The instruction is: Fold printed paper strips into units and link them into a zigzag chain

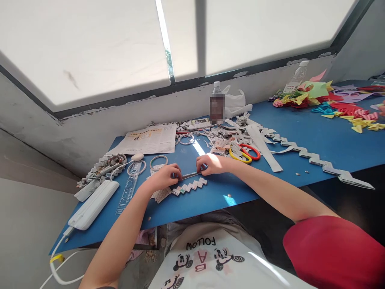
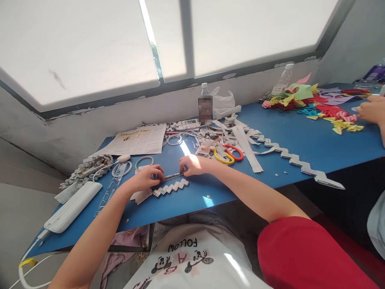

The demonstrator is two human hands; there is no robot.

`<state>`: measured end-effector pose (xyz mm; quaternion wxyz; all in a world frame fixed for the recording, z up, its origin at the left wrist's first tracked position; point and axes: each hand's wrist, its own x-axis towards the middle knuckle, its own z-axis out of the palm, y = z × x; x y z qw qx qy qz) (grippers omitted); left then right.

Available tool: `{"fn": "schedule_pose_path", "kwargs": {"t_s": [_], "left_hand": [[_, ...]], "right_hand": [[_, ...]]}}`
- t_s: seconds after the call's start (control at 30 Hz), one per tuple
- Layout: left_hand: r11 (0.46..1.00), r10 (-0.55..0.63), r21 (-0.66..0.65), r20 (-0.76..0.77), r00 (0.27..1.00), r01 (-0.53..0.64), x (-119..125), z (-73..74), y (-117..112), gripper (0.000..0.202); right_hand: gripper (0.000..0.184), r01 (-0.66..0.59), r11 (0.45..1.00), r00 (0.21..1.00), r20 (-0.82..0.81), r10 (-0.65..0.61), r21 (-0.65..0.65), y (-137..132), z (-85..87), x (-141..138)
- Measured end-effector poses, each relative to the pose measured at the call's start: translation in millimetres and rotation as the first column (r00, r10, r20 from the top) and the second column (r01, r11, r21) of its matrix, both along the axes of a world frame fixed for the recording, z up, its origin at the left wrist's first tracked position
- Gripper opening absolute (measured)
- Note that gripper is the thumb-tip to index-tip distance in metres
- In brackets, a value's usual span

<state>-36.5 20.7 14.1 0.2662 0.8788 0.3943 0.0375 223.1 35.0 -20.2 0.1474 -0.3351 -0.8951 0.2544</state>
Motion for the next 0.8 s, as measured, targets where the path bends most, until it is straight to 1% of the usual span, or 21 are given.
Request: {"fn": "schedule_pose_path", "kwargs": {"t_s": [0.1, 0.2, 0.3, 0.37, 0.4, 0.47, 0.53, 0.6, 0.7, 0.8], "left_hand": [[1.000, -0.014, -0.027, -0.023, 1.000, 0.014, -0.2, 2.8, -1.9, 0.025], [1.000, -0.009, -0.001, -0.032, 0.999, 0.009, 2.4, 2.5, -3.2, 0.024], [0.999, 0.053, 0.009, -0.005, 0.999, -0.053, 8.9, -1.2, -5.2, 0.021], [0.994, 0.109, -0.008, 0.003, 0.994, -0.109, 15.0, -4.9, -6.7, 0.028], [0.993, 0.118, -0.011, -0.001, 0.993, -0.118, 18.0, -6.9, -7.2, 0.031], [0.992, 0.113, 0.051, -0.001, 0.994, -0.113, 23.2, -10.7, -7.6, 0.032], [0.988, 0.084, 0.131, 0.015, 0.996, -0.086, 26.4, -13.8, -7.0, 0.030], [0.983, 0.062, 0.169, 0.036, 0.997, -0.068, 27.6, -15.8, -6.4, 0.028], [0.980, 0.093, 0.169, 0.064, 0.994, -0.102, 27.9, -16.8, -7.1, 0.025], [0.980, 0.142, 0.131, 0.069, 0.987, -0.150, 29.4, -16.5, -9.8, 0.025]], "right_hand": [[0.014, -0.011, 1.000, 1.000, 0.000, 0.011, -0.014, -0.5, 1.2, 0.7], [0.024, 0.048, 0.997, 0.999, -0.015, -0.048, -0.053, -1.2, 1.6, -2.9], [0.029, 0.143, 0.981, 0.989, -0.018, -0.146, -0.133, -1.8, 1.2, -8.7], [0.032, 0.173, 0.968, 0.984, -0.012, -0.178, -0.180, -2.5, 1.0, -12.1], [0.032, 0.173, 0.966, 0.984, -0.007, -0.177, -0.192, -3.2, 1.0, -13.4], [0.026, 0.165, 0.970, 0.986, 0.008, -0.166, -0.178, -5.4, 1.1, -15.5], [0.018, 0.165, 0.979, 0.986, 0.015, -0.165, -0.118, -8.2, 1.3, -17.2], [0.013, 0.172, 0.983, 0.985, -0.001, -0.172, -0.059, -10.8, 1.6, -18.4], [0.010, 0.177, 0.984, 0.983, -0.040, -0.178, -0.037, -13.0, 2.2, -19.3], [0.012, 0.208, 0.977, 0.974, -0.077, -0.211, -0.052, -13.7, 2.8, -20.8]]}}
